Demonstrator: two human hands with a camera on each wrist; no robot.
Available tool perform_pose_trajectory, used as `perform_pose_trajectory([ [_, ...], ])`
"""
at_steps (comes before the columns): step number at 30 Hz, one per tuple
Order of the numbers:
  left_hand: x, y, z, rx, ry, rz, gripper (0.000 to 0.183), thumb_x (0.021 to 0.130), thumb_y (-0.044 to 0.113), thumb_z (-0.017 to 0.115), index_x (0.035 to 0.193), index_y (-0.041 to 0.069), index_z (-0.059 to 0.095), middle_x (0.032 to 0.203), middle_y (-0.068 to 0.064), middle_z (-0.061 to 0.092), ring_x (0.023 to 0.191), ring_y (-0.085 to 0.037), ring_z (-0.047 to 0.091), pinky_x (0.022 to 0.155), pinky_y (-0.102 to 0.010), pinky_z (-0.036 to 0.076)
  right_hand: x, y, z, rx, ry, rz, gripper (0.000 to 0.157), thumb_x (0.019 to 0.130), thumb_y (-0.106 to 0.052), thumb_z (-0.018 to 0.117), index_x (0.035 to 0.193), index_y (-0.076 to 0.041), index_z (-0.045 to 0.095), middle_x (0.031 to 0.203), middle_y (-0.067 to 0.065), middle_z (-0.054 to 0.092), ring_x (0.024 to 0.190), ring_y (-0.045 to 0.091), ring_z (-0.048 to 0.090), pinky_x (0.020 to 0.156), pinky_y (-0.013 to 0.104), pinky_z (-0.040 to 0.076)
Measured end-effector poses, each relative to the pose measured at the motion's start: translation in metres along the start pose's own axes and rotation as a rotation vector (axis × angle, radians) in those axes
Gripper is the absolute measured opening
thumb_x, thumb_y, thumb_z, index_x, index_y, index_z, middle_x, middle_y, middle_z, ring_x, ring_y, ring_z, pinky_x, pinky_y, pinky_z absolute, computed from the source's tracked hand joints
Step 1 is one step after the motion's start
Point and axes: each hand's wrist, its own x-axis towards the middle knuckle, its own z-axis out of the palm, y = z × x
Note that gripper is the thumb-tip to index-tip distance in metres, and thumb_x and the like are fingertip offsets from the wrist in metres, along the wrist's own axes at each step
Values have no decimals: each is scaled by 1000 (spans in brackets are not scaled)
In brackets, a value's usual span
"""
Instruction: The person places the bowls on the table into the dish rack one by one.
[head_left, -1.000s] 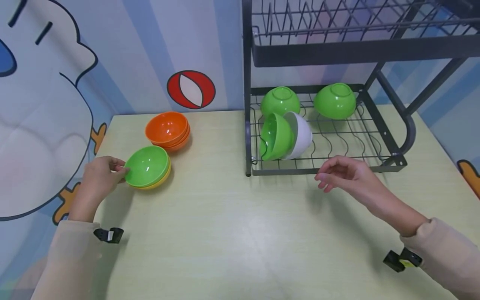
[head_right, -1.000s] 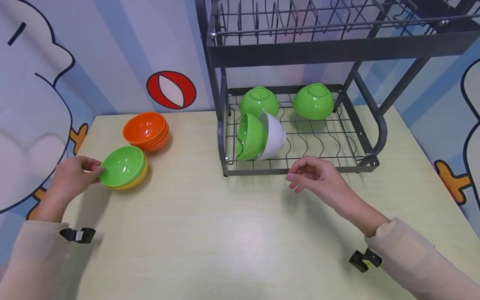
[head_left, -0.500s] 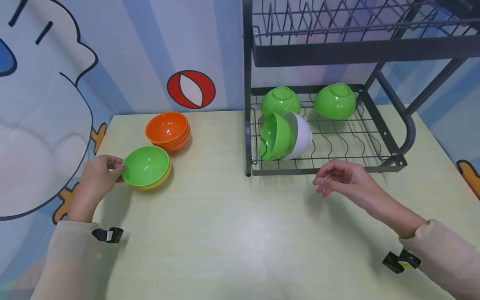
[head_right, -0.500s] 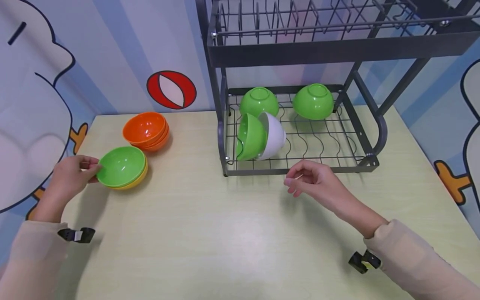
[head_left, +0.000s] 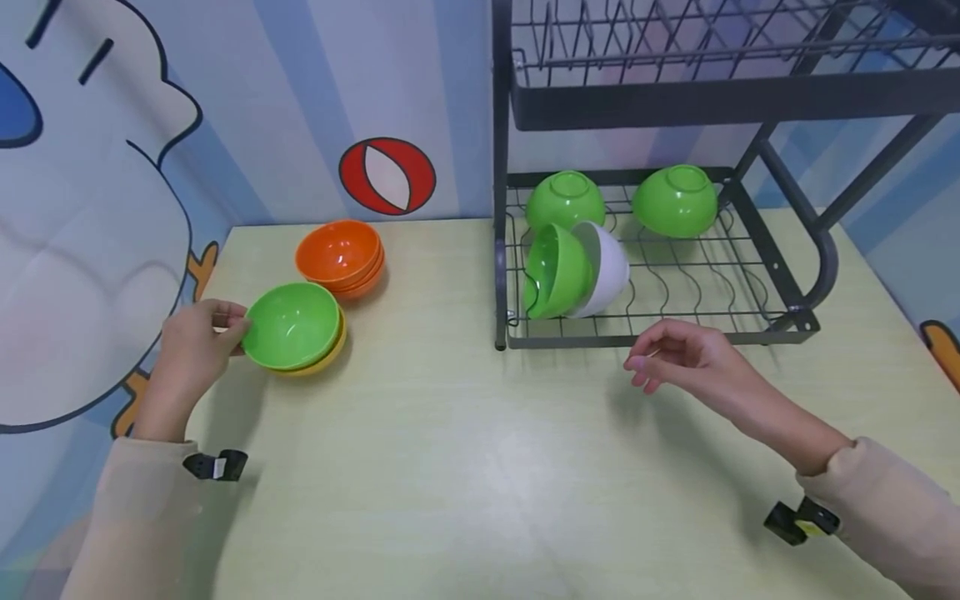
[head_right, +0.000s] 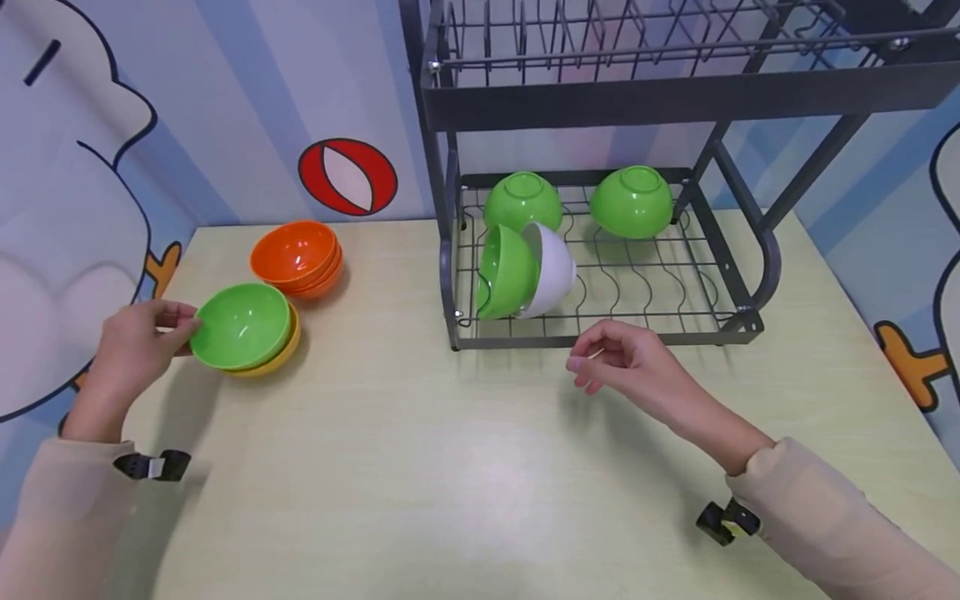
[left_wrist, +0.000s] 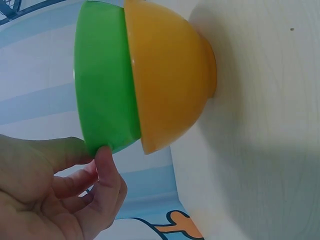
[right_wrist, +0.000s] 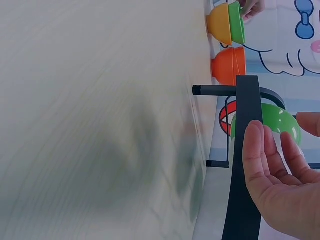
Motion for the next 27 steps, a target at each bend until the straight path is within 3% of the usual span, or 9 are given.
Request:
perform_pose_trajectory([
  [8, -3, 9, -3, -1, 10, 33, 32, 105, 12, 50, 124, -13, 55, 110, -27, 59, 89, -41, 70, 63, -23, 56, 2, 3, 2, 14, -9, -26, 19, 98, -11, 64, 110, 4, 59, 96, 10, 70, 84, 28, 70, 81, 31, 58],
  [18, -11, 21, -5, 9, 23, 86, 31, 105, 13, 51, 124, -11, 57, 108, -25, 61, 87, -40, 71, 70, -41, 61, 3, 6, 9, 36, -34, -14, 20, 98, -12, 64, 110, 4, 59, 98, 11, 70, 86, 33, 69, 81, 33, 58],
  [27, -20, 35, -9, 6, 43, 144, 29, 104, 12, 52, 122, -11, 58, 104, -23, 61, 82, -38, 71, 59, -22, 54, 5, 10, 15, 49, -55, -15, 22, 98, -11, 64, 110, 7, 58, 99, 19, 69, 85, 36, 69, 81, 34, 59],
])
